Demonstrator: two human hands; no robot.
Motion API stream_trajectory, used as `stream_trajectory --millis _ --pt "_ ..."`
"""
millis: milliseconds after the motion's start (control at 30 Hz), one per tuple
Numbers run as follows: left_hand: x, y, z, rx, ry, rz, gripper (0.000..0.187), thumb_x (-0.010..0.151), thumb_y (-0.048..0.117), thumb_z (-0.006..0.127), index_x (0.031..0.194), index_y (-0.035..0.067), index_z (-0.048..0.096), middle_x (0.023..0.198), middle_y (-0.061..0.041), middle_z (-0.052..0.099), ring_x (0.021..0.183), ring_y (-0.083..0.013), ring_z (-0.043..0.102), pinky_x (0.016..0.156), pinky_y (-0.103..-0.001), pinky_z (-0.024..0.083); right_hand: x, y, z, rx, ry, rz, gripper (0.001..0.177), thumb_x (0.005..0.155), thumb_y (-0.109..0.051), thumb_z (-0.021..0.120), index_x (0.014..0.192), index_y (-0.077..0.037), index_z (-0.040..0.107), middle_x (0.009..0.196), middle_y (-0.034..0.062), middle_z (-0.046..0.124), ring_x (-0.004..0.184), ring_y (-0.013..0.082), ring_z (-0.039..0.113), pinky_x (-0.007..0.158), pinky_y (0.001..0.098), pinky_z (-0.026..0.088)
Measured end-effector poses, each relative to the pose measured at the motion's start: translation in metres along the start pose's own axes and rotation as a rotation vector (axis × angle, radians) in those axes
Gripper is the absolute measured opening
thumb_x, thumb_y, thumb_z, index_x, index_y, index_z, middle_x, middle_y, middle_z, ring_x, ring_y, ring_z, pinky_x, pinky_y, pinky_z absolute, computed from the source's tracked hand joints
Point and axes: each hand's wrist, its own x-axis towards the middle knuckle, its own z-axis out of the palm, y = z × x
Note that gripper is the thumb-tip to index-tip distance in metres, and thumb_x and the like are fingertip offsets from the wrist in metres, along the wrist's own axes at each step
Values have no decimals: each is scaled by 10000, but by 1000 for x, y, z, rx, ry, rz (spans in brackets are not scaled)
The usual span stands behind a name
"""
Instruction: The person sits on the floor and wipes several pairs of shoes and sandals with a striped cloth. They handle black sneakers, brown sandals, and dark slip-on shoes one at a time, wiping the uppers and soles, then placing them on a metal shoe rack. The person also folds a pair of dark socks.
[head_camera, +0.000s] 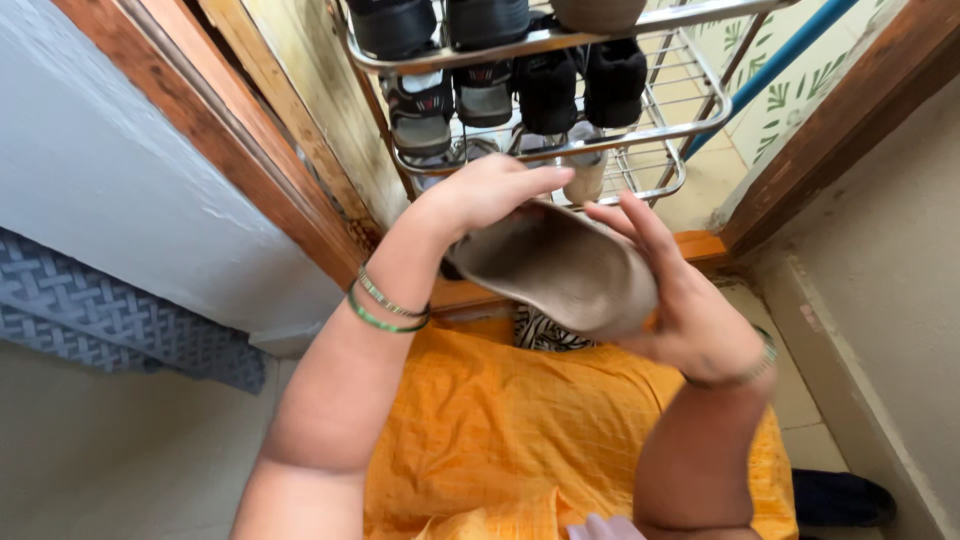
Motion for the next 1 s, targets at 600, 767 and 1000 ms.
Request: stream_trajectory --millis 600,767,1000 --pt "105 106 10 838 822 654 434 969 564 588 1142 178 682 1036 -75 707 1020 -269 658 943 -561 445 -85 13 -55 -227 1027 -287 503 1058 -83 794 1472 36 534 1419 164 584 1266 251 596 1170 376 489" --pt "144 62 -5 938 1071 869 481 851 448 759 1230 179 636 1162 -101 640 1133 -322 558 987 -563 431 -46 34 -66 4 1064 -349 613 1026 20 837 1531 3 489 1481 136 519 1345 250 518 1233 353 403" --pt "154 52 15 727 1093 758 357 902 378 762 1156 196 590 1094 -54 542 1162 -282 565 822 -437 541 85 110 -106 -395 1028 -387 670 969 70 865 1458 -144 460 1574 61 411 1504 235 393 1338 385 299"
